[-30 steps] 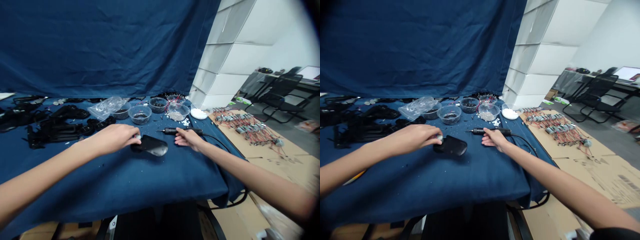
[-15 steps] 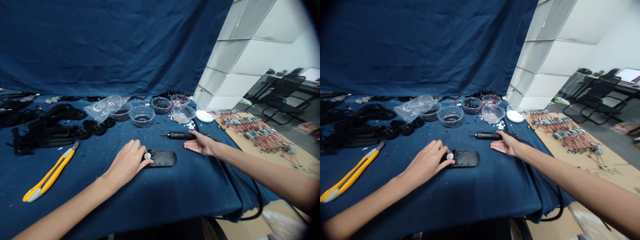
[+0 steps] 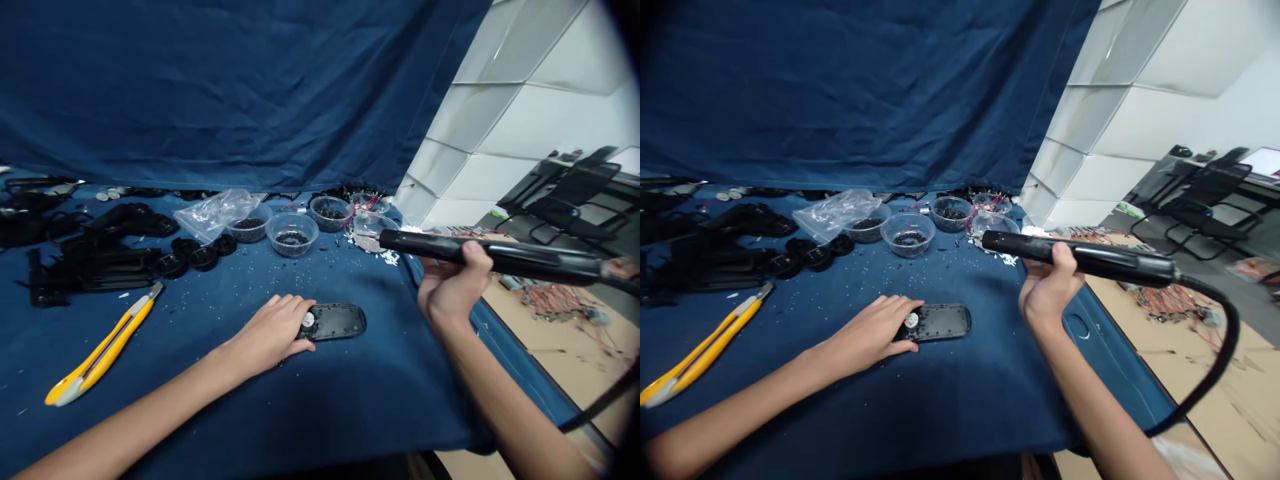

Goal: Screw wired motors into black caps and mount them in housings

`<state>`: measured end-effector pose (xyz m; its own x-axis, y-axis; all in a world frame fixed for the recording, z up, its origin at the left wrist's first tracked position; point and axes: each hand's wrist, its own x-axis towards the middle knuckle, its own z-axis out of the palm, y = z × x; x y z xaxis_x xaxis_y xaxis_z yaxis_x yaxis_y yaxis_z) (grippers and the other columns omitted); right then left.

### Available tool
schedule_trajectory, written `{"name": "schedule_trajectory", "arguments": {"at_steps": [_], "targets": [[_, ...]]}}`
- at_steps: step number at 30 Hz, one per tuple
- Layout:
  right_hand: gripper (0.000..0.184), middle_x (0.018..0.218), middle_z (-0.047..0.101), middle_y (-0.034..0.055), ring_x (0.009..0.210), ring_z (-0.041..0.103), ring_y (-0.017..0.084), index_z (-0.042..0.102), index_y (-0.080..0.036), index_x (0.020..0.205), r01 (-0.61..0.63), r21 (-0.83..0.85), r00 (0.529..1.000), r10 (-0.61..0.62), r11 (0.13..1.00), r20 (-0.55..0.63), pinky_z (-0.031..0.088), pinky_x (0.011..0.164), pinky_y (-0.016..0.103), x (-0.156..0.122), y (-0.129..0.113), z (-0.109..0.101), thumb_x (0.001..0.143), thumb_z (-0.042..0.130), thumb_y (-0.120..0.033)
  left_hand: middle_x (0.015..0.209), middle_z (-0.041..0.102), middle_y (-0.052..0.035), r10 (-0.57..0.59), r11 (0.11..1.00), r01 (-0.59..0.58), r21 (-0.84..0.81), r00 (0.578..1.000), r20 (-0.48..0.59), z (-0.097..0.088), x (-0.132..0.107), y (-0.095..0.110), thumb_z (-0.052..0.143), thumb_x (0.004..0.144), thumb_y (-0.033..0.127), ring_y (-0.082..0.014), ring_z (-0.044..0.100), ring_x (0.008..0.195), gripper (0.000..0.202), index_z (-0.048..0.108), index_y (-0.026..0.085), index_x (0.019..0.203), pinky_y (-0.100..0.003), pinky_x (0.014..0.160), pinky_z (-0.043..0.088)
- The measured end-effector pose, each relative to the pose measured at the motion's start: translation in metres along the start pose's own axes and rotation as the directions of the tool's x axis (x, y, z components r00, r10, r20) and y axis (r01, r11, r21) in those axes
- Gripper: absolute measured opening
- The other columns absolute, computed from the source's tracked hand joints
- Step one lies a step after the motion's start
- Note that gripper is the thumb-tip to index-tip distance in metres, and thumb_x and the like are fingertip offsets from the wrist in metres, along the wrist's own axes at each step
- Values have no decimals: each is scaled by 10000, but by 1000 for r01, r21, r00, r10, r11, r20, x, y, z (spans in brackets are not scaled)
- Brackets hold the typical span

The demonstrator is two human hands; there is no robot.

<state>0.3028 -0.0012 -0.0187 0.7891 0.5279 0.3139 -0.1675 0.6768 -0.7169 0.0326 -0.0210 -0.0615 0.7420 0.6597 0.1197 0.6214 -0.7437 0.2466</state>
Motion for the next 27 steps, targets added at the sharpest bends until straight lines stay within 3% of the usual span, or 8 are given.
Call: {"name": "schedule_trajectory", "arguments": {"at_steps": [4, 10, 12, 15, 17, 22, 25, 27], "targets": [[146, 718, 539, -39, 685, 607, 142, 499, -229, 762, -173, 111, 985, 174, 979, -5, 596, 708, 356, -2, -19, 20, 724, 618, -304, 1194, 603, -123, -12, 1000, 12, 5, 1000, 6, -2, 3, 12, 581, 841, 571, -273, 571, 1074, 674, 469, 121, 1330, -393, 901, 417], [174, 785, 596, -43, 703, 615, 111, 544, -204, 879, -399, 122, 917, 395, 909, 53, 581, 726, 331, -15, -18, 4, 787, 573, -350, 1279, 564, -159, -6, 997, 2, -76, 998, -59, -14, 6, 10, 559, 821, 631, -287, 555, 1119, 775, 384, 132, 1388, -400, 903, 447], [161, 755, 598, -43, 697, 612, 112, 555, -198, 858, -421, 116, 907, 419, 900, 40, 581, 710, 323, -20, -17, -3, 794, 585, -343, 1306, 547, -148, -80, 988, 47, -144, 969, -236, -38, 16, -22, 437, 901, 611, -248, 561, 1108, 691, 331, 165, 1418, -376, 897, 457], [176, 697, 596, -35, 664, 599, 120, 564, -182, 791, -391, 98, 920, 393, 915, -1, 580, 647, 308, -29, -16, -10, 794, 610, -352, 1163, 627, -120, -371, 925, 359, -120, 797, -477, -82, 50, -99, 357, 971, 467, -225, 575, 1046, 449, 518, 143, 1239, -355, 907, 434], [202, 705, 619, -9, 676, 611, 139, 592, -167, 792, -365, 73, 930, 367, 928, -20, 570, 599, 294, -34, -17, -12, 793, 619, -367, 1072, 668, -97, -540, 832, 554, -31, 796, -273, -103, 81, -154, 436, 939, 399, -217, 600, 968, 331, 614, 155, 1076, -310, 841, 440], [204, 729, 648, 24, 680, 628, 147, 630, -152, 802, -356, 53, 933, 358, 933, -46, 549, 586, 267, -37, -18, -15, 783, 621, -355, 593, 639, 16, -589, 805, 592, -21, 804, 89, -97, 137, -232, 769, 671, 190, -115, 567, 596, 139, 648, 124, 686, -218, 646, 453], [216, 712, 642, 26, 667, 627, 151, 629, -151, 790, -348, 42, 935, 350, 937, -64, 545, 565, 267, -32, -16, -17, 775, 614, -366, 526, 553, 51, -609, 783, 617, -76, 786, 105, -74, 143, -246, 705, 801, 272, -82, 512, 501, 245, 600, 104, 658, -230, 591, 465], [218, 705, 634, 24, 671, 628, 153, 623, -151, 788, -348, 38, 935, 350, 937, -63, 550, 565, 274, -29, -15, -17, 781, 607, -369, 542, 530, 53, -617, 775, 610, -165, 787, 6, -63, 144, -251, 634, 872, 324, -81, 516, 498, 309, 581, 102, 663, -237, 573, 473]]}}
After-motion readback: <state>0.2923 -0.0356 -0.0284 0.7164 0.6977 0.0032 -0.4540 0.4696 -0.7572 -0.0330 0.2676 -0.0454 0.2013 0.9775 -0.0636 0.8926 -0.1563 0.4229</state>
